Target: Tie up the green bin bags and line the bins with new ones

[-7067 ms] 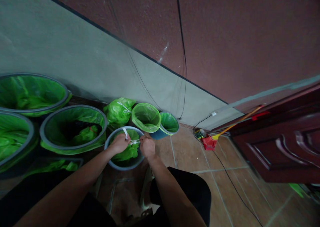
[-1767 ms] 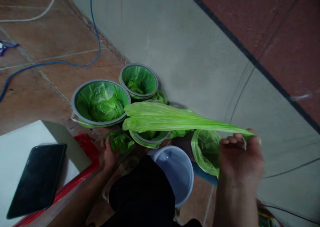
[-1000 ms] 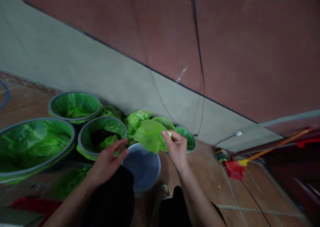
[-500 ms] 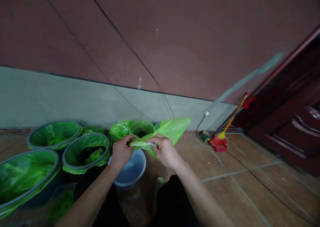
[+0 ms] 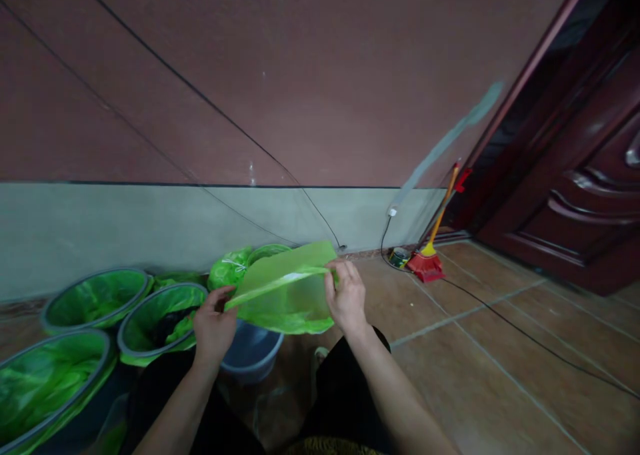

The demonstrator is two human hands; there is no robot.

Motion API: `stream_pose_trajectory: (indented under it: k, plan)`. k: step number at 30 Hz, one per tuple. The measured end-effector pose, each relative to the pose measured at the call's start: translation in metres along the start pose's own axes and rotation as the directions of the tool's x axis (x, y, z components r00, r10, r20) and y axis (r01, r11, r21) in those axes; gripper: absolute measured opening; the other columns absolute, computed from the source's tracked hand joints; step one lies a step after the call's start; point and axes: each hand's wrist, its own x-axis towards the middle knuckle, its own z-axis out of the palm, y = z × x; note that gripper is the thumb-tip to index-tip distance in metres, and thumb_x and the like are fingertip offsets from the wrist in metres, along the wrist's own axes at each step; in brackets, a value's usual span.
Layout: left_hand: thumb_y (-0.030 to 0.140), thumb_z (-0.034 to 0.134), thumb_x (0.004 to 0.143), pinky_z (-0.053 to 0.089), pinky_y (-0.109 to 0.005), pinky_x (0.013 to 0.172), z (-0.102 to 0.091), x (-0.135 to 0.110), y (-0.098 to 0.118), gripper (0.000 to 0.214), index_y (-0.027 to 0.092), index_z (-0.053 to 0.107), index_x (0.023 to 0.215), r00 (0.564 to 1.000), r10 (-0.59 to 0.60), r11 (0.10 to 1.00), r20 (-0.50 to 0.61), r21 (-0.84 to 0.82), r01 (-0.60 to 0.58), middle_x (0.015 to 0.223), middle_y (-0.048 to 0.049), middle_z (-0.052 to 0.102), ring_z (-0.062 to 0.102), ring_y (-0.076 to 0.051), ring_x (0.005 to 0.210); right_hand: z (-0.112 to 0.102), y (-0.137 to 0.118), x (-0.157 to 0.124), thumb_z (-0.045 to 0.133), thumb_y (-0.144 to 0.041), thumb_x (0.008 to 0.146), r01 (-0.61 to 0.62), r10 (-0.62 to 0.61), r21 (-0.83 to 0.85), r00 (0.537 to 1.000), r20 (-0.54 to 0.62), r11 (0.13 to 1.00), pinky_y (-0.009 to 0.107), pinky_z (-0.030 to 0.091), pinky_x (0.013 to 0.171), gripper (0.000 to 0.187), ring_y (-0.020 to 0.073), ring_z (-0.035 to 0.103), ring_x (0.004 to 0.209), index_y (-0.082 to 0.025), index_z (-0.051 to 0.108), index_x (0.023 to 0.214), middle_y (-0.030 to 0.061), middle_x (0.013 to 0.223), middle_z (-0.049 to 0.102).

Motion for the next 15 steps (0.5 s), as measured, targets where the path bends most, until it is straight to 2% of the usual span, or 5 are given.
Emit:
stream_pose_trajectory:
  k: [2,4,8,12,15]
  plan:
    - [0.029,0.077,0.053,0.052,-0.03,0.068,0.002,-0.001,0.004,0.036,0.019,0.071,0.087,0.986,-0.164,0.948,0.031,-0.27,0.166,0.076,-0.0004,0.071,0.065,-0.018,0.069,0.0,0.001,-0.002,0.047,-0.024,0.099,-0.096,0.096,0.019,0.995,0.028,0.995,0.032,0.048,0.084,0.021,0.0215,0.065,0.087,-0.018,0.067,0.098,0.0086,0.093,0.072]
    - [0.027,0.08,0.049,0.052,-0.029,0.067,0.001,-0.002,0.011,0.037,0.019,0.07,0.083,0.954,-0.277,0.858,0.113,-0.418,0.298,0.073,0.001,0.071,0.065,-0.017,0.068,-0.001,0.003,-0.004,0.045,-0.028,0.1,-0.166,0.163,0.034,0.985,0.059,0.986,0.031,0.047,0.08,0.023,0.0209,0.066,0.081,-0.019,0.067,0.099,0.007,0.088,0.072]
    - [0.024,0.086,0.045,0.052,-0.028,0.071,-0.012,-0.005,0.03,0.044,0.018,0.074,0.086,0.905,-0.297,0.818,0.303,-0.408,0.405,0.081,-0.0018,0.075,0.068,-0.019,0.078,-0.006,0.008,0.0,0.047,-0.032,0.1,-0.197,0.193,0.136,0.98,0.042,0.971,0.03,0.048,0.078,0.025,0.0202,0.069,0.083,-0.02,0.068,0.099,0.0061,0.091,0.075]
    - [0.027,0.088,0.051,0.054,-0.032,0.081,-0.027,-0.003,0.037,0.055,0.018,0.074,0.103,0.846,-0.2,0.899,0.494,-0.252,0.359,0.101,-0.0075,0.078,0.07,-0.025,0.093,-0.015,0.012,0.007,0.049,-0.034,0.098,-0.165,0.18,0.184,0.982,-0.064,0.969,0.032,0.05,0.083,0.024,0.0214,0.069,0.09,-0.021,0.069,0.096,0.0069,0.095,0.075]
    - [0.027,0.08,0.057,0.054,-0.036,0.084,-0.033,0.007,0.028,0.051,0.018,0.073,0.106,0.878,-0.115,0.986,0.465,-0.051,0.156,0.097,-0.0066,0.075,0.069,-0.025,0.091,-0.021,0.013,0.007,0.051,-0.03,0.098,-0.127,0.148,0.201,0.985,-0.091,0.971,0.032,0.051,0.082,0.02,0.0208,0.069,0.09,-0.021,0.069,0.097,0.0065,0.094,0.074]
